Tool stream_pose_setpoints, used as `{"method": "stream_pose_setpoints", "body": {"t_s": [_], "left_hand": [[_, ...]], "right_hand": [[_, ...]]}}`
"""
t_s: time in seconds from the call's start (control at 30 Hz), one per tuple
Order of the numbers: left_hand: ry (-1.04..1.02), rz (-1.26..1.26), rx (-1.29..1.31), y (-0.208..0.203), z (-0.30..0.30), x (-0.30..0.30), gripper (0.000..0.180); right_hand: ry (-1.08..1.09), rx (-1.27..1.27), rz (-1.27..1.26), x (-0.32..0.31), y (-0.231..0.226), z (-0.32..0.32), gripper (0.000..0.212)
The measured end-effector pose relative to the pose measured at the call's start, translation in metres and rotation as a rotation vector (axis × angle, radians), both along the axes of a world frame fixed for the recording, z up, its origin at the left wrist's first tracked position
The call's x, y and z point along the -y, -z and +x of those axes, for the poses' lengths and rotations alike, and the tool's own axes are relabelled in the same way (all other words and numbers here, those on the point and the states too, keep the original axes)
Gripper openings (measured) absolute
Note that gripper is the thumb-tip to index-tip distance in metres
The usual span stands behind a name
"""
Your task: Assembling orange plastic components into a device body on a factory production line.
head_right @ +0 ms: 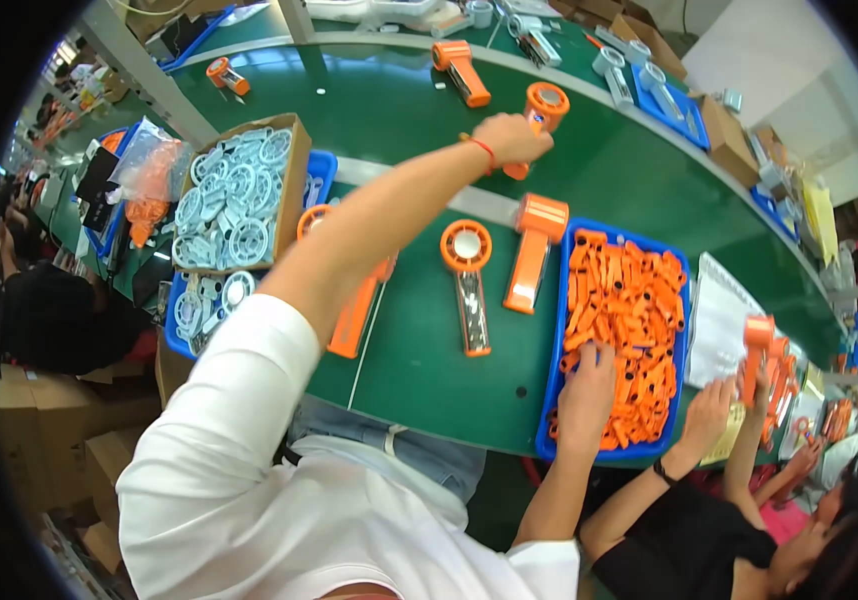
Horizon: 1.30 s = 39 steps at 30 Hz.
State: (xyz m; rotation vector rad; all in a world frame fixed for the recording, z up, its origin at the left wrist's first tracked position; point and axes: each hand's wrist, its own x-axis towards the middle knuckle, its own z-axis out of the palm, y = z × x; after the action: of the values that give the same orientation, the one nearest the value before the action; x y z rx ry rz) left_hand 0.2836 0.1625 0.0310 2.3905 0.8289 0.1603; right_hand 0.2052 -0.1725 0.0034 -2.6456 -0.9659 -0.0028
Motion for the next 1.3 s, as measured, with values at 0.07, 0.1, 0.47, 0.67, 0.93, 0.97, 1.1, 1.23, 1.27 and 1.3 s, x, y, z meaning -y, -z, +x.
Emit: {"method": "stream_pose_setpoints", "body": {"t_s": [0.07, 0.1, 0.47, 0.67, 0.93, 0.97, 1.1, 1.23, 1.27, 1.3], "left_hand": [[0.061, 0.03, 0.023, 0.032, 0.034, 0.001, 0.065], [0.08, 0.027, 0.022, 0.03, 0.045, 0.004, 0.065], [-0.911, -0.129, 0.049, 0.046, 0.088, -0.089, 0.074], [-0.373, 0.189, 0.412, 0.028, 0.074, -0.076, 0.034], [-0.177, -0.126, 1.375, -0.121, -0.091, -0.014, 0.063], [-0.06, -0.251, 1.341, -0.121, -0.127, 0.001, 0.064], [0.165, -0.885, 1.354, -0.06, -0.248, 0.087, 0.068], [0.13, -1.224, 0.693, -0.009, -0.319, 0.145, 0.071], [0.066, -1.205, 0.729, 0.002, -0.32, 0.154, 0.072], [0.013, -1.202, 0.757, 0.015, -0.318, 0.161, 0.072]], "right_hand": [[-0.039, 0.068, -0.023, 0.005, -0.009, 0.001, 0.027], [-0.047, 0.077, -0.024, 0.011, -0.009, 0.003, 0.024], [0.152, -0.327, 0.384, 0.018, -0.02, -0.004, 0.028], [-0.074, -0.443, 0.593, 0.018, -0.012, -0.016, 0.022], [-0.37, -0.74, 0.629, -0.039, 0.026, -0.082, 0.02], [-0.404, -0.565, 0.556, -0.036, 0.029, -0.086, 0.019], [-0.414, -0.117, 0.387, -0.02, 0.034, -0.099, 0.02], [-0.356, -0.101, 0.428, -0.015, 0.017, -0.101, 0.026], [-0.299, -0.274, 0.474, -0.02, 0.004, -0.105, 0.027], [-0.217, -0.436, 0.515, -0.025, -0.01, -0.106, 0.027]]}}
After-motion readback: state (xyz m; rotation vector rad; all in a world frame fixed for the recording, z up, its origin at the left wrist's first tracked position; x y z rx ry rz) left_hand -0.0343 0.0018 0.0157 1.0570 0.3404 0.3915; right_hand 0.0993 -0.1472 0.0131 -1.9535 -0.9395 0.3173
